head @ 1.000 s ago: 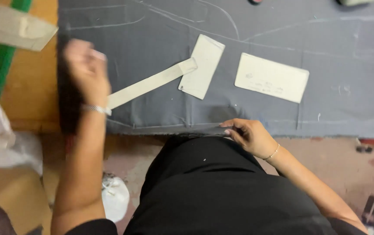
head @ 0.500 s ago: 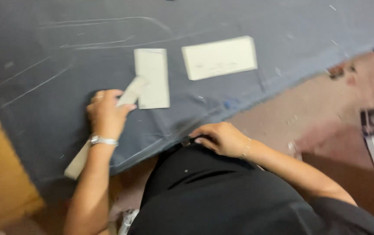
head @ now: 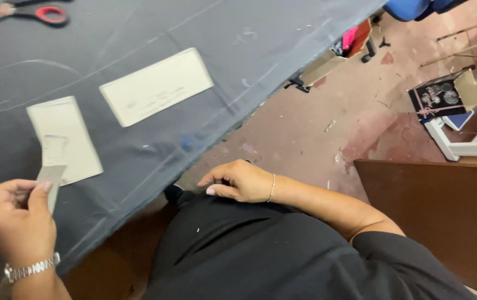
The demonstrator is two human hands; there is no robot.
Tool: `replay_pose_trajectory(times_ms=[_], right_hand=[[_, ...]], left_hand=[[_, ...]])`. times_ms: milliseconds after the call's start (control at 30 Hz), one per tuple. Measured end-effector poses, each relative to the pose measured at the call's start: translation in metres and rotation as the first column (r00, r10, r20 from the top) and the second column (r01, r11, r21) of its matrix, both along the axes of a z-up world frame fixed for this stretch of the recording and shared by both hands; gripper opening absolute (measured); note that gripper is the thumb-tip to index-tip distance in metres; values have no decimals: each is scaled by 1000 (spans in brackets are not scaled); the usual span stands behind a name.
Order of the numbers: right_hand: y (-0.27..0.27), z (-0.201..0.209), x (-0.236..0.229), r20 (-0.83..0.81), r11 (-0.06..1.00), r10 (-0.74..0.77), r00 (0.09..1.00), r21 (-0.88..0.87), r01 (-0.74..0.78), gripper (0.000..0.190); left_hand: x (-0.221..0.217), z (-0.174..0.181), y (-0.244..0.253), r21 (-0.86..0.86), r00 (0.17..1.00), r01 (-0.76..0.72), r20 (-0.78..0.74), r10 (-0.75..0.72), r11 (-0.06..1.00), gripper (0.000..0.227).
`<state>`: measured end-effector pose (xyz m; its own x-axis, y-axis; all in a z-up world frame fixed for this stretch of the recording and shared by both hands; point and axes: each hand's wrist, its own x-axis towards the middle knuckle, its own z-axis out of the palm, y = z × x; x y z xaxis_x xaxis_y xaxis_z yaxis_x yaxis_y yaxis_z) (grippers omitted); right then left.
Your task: The person places paper pattern pieces onto a large piece of dark fabric laid out on a table. They secure the patterns to the fabric using straight pins, carefully aligning the edges and corners of the templates.
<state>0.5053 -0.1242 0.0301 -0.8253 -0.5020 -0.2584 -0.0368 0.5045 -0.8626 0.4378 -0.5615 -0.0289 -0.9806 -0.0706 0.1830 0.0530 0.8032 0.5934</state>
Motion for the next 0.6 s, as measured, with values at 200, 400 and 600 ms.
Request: replay_pose_trajectory(times_ms=[200, 400, 600], right_hand=[[114, -9, 27, 261, 919, -162, 952, -312, 242, 64], [215, -10, 35, 293, 639, -596, 748, -392, 662, 15], [322, -12, -5, 40, 696, -696, 717, -207, 688, 10]], left_hand=[[38, 53, 230, 343, 862, 373, 217, -459, 862, 12], [59, 64, 398, 372, 708, 596, 174, -685, 711, 27], [37, 83, 418, 326, 601, 523, 514, -611, 788, 35]])
